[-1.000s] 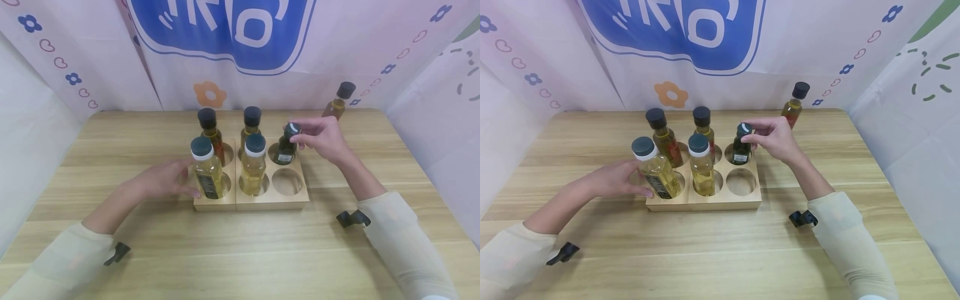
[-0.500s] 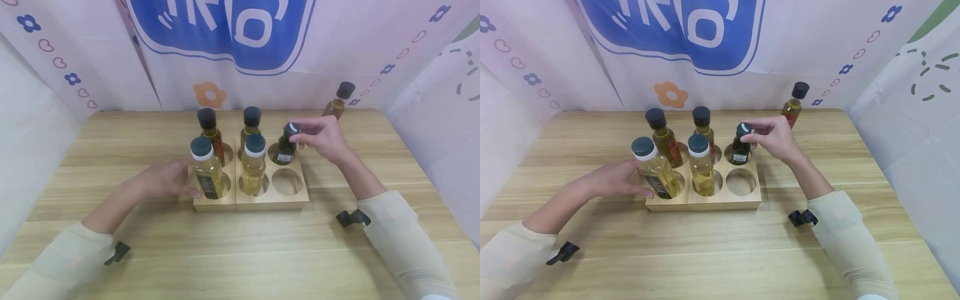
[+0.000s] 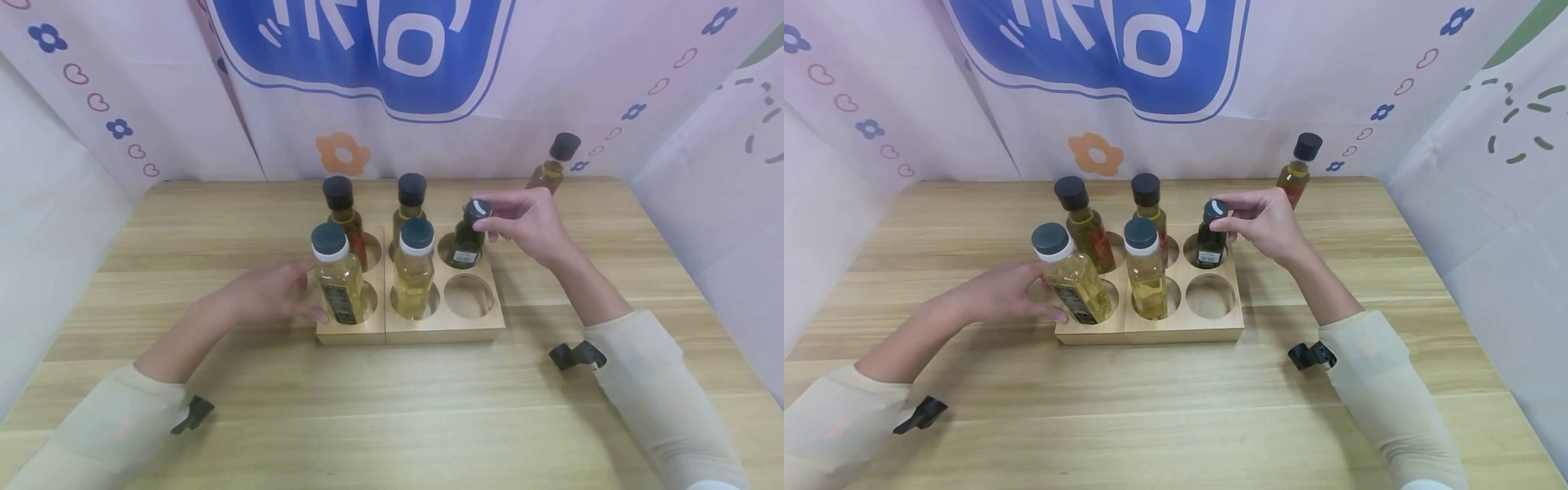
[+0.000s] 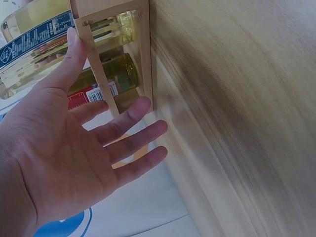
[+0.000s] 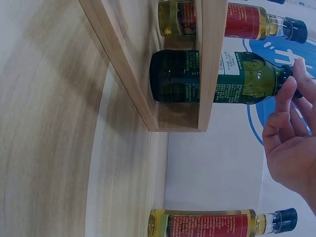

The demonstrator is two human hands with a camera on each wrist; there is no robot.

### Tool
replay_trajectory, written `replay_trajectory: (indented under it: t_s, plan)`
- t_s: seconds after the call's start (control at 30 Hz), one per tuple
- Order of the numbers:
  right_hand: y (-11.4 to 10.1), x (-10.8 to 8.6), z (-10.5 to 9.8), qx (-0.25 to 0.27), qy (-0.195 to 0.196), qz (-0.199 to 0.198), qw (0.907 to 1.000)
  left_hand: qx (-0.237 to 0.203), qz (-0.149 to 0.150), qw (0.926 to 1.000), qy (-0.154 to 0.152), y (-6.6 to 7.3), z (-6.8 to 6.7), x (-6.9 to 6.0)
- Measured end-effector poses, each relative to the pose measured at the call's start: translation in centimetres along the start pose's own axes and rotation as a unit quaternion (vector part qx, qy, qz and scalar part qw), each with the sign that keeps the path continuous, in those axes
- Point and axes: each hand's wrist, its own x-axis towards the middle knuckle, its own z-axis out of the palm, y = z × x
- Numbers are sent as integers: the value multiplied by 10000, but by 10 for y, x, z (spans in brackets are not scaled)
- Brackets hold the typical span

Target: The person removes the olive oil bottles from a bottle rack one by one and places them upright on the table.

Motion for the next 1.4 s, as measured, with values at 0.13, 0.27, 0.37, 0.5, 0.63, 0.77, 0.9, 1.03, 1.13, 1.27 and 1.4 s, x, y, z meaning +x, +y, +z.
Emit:
replay_trajectory:
  t_s: [0.13,0.27,0.37,0.5,0.63,0.77,0.9,1.03,1.13,1.27,1.4]
  plan:
    - [-2,0,1,3,8,18,10000,-48,24,10000,71,-2,2,-1]
    - [-4,-1,2,60,45,82,9999,-335,261,9990,120,-7,4,1]
    - [-5,-1,3,108,59,108,9999,-695,414,9966,126,-12,5,2]
    - [-5,-1,3,35,81,134,9999,-1107,607,9917,223,-21,7,6]
    - [-5,-1,3,53,106,156,9998,-1251,750,9887,351,-28,10,10]
    - [-5,-1,3,147,139,187,9996,-1246,720,9886,432,-29,13,10]
    - [-5,-1,3,205,157,118,9996,-1170,788,9888,488,-30,14,11]
    - [-4,-2,2,249,239,-14,9994,-1140,940,9878,500,-29,14,13]
    - [-4,-3,1,331,328,-59,9989,-1136,1007,9872,483,-28,13,13]
    - [-4,-4,-1,447,439,-120,9980,-1070,1018,9880,462,-25,11,13]
    - [-5,-2,-1,706,466,-296,9960,-966,1001,9892,453,-22,9,12]
